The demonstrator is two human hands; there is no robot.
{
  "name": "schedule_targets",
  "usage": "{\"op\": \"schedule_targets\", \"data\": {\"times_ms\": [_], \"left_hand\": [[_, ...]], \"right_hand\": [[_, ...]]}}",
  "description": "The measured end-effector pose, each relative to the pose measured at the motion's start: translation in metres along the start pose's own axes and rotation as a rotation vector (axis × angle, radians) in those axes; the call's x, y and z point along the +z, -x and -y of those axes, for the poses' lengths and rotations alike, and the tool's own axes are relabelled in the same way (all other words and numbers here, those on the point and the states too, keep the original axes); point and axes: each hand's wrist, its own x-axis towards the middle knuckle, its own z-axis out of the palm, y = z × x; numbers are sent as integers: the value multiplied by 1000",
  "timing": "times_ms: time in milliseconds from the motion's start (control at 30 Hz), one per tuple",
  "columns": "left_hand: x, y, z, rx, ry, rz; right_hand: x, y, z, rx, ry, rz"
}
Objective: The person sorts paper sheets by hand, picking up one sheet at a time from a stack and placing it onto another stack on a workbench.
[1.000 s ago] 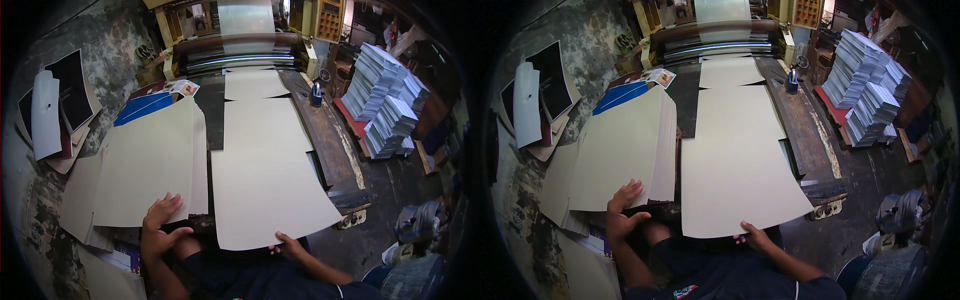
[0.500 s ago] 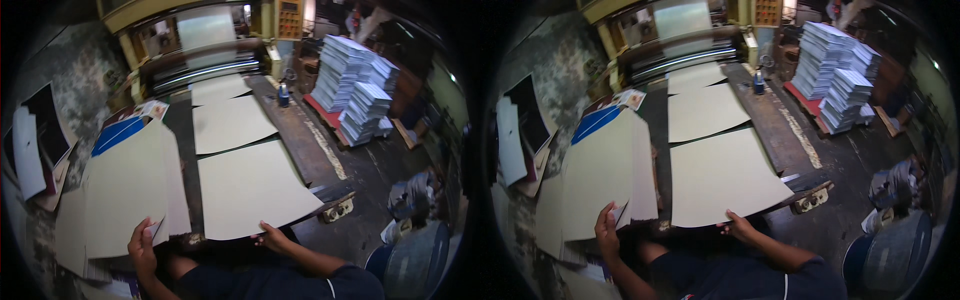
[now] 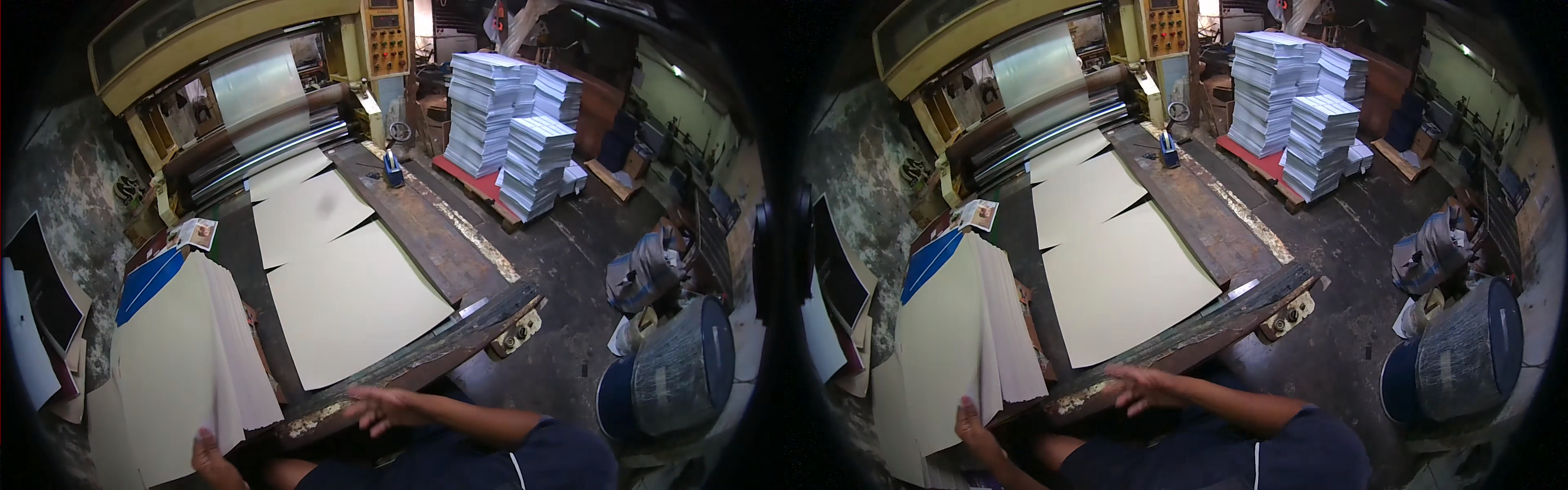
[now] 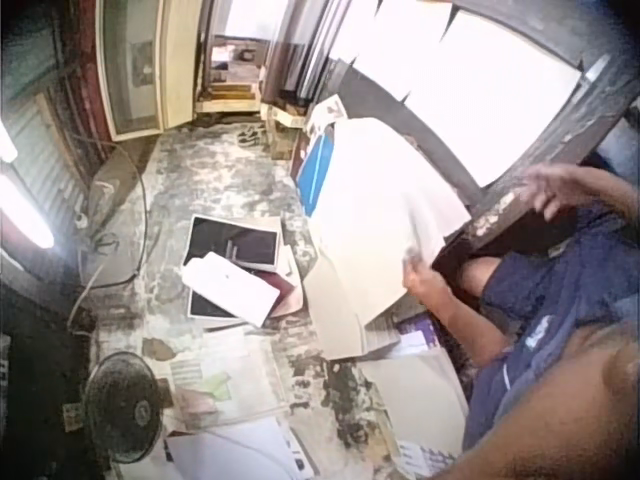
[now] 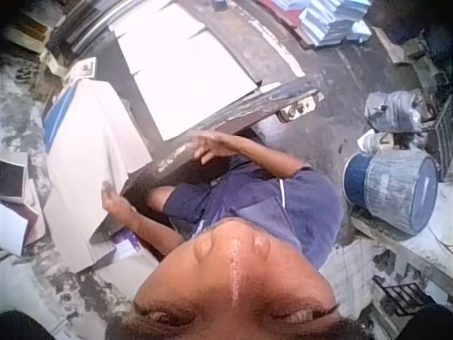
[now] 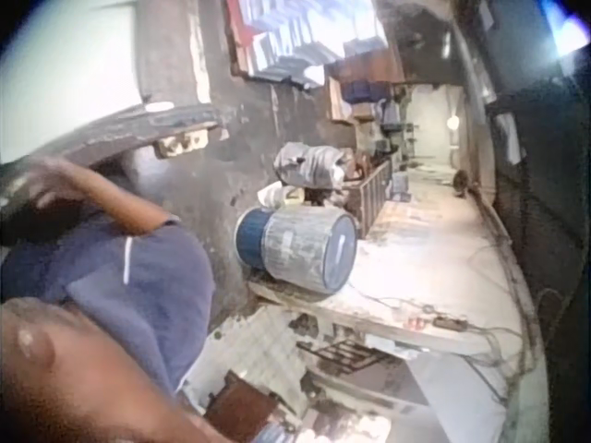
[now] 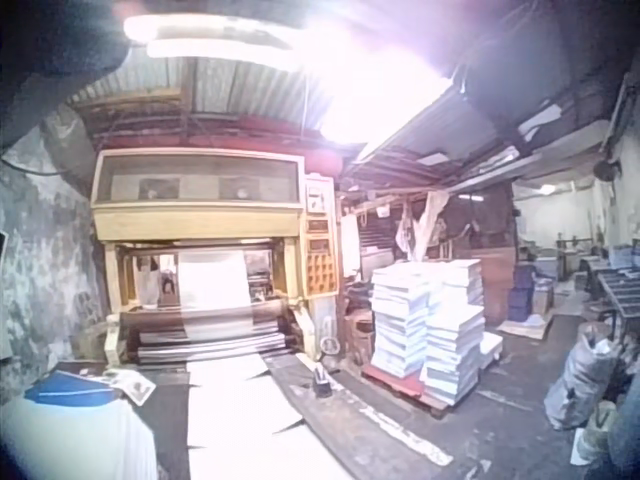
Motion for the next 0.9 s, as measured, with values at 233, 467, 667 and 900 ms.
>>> {"op": "schedule_targets", "data": {"times_ms": [233, 467, 667, 900], "left_hand": [[15, 16, -28, 181, 732, -514], [14, 44, -68, 753, 62, 55], [8, 53, -78, 853, -2, 378], [-7, 32, -58, 810, -203, 133]], "right_hand": [[89, 33, 38, 180, 846, 729], [62, 14, 56, -5, 761, -75], [27, -2, 47, -212, 216, -165], [12, 18, -3, -58, 61, -612]]}}
